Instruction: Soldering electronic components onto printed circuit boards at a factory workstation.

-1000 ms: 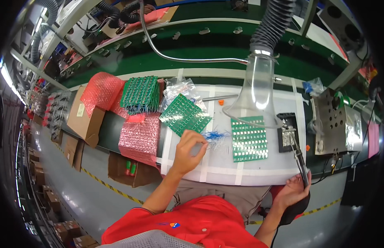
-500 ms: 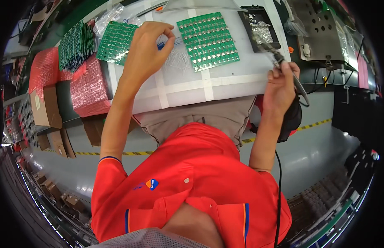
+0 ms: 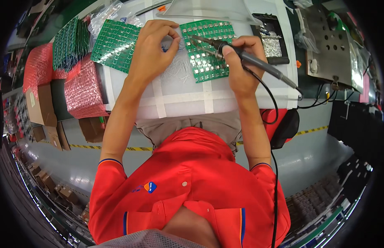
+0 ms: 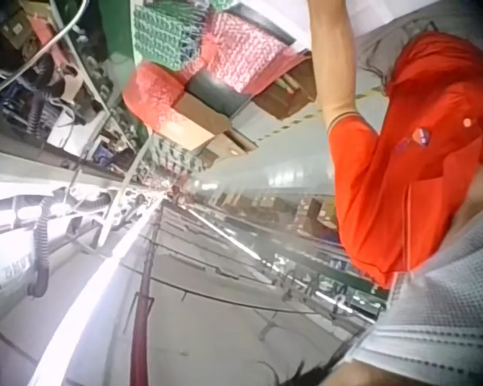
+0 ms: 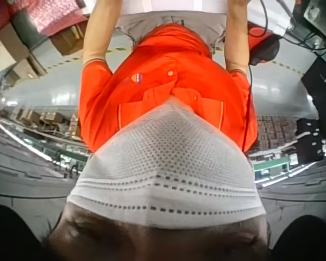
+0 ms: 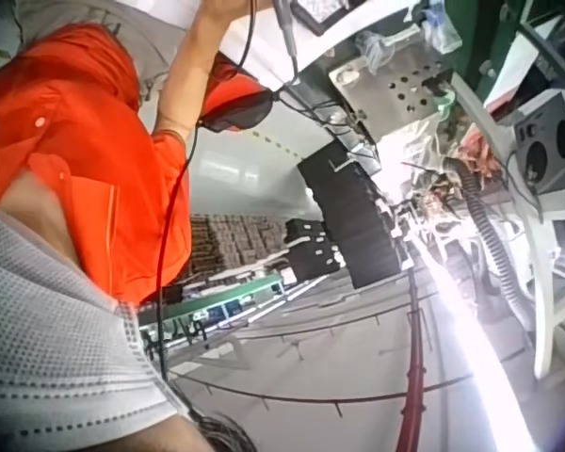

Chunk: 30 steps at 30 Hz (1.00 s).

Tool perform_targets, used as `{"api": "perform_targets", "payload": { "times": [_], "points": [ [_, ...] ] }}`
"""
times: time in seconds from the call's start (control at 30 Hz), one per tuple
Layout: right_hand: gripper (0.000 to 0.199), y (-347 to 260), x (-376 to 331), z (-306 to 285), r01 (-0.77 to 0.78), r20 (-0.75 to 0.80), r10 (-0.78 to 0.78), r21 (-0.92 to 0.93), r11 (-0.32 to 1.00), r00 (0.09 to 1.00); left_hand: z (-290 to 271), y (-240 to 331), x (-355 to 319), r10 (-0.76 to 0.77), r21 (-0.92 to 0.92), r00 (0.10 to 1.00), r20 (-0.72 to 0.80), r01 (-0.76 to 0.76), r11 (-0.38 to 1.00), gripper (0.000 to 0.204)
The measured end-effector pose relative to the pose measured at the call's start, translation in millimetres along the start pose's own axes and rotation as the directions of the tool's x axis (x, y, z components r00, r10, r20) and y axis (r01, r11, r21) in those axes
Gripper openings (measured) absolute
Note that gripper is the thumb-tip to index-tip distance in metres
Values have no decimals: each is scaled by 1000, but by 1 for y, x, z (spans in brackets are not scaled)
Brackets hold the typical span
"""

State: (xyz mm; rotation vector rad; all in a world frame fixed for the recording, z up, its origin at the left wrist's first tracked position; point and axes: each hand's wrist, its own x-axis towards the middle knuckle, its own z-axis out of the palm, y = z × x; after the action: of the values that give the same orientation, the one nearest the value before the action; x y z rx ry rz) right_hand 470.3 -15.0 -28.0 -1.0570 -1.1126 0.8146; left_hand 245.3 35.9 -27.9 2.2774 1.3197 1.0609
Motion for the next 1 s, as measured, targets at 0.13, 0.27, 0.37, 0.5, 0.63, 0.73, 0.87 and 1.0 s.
{"api": "perform_targets", "payload": {
  "times": [0.13,0.27,0.37,0.5,0.63,0.73,0.87,1.0],
  "points": [
    [22,4,-4,0,-14,46,16,-45,999,999,0,1,-1,3,-9,1000,-4,-3,1000,8],
    [21,6,-5,1,-19,31,21,-78,997,999,0,1,-1,9,-10,1000,-14,-9,1000,10],
    [22,6,-4,2,-33,49,38,-98,995,998,1,1,-2,9,-5,1000,-19,-9,1000,11],
    [22,5,-4,2,-40,65,49,-132,990,997,2,0,-1,17,4,999,-31,-16,1000,11],
    [24,6,-4,2,-28,33,31,-83,996,999,2,0,-2,17,9,999,-31,-17,1000,12],
    [23,6,-4,1,-15,5,16,-69,998,1000,2,-1,-2,15,6,999,-30,-15,1000,11],
    [20,4,-4,0,-37,27,40,-103,994,999,3,-1,-2,27,12,999,-47,-26,1000,10],
    [24,4,-4,1,-35,6,35,-68,997,999,2,-1,0,34,-2,997,-67,-34,999,8]
  ]
}}
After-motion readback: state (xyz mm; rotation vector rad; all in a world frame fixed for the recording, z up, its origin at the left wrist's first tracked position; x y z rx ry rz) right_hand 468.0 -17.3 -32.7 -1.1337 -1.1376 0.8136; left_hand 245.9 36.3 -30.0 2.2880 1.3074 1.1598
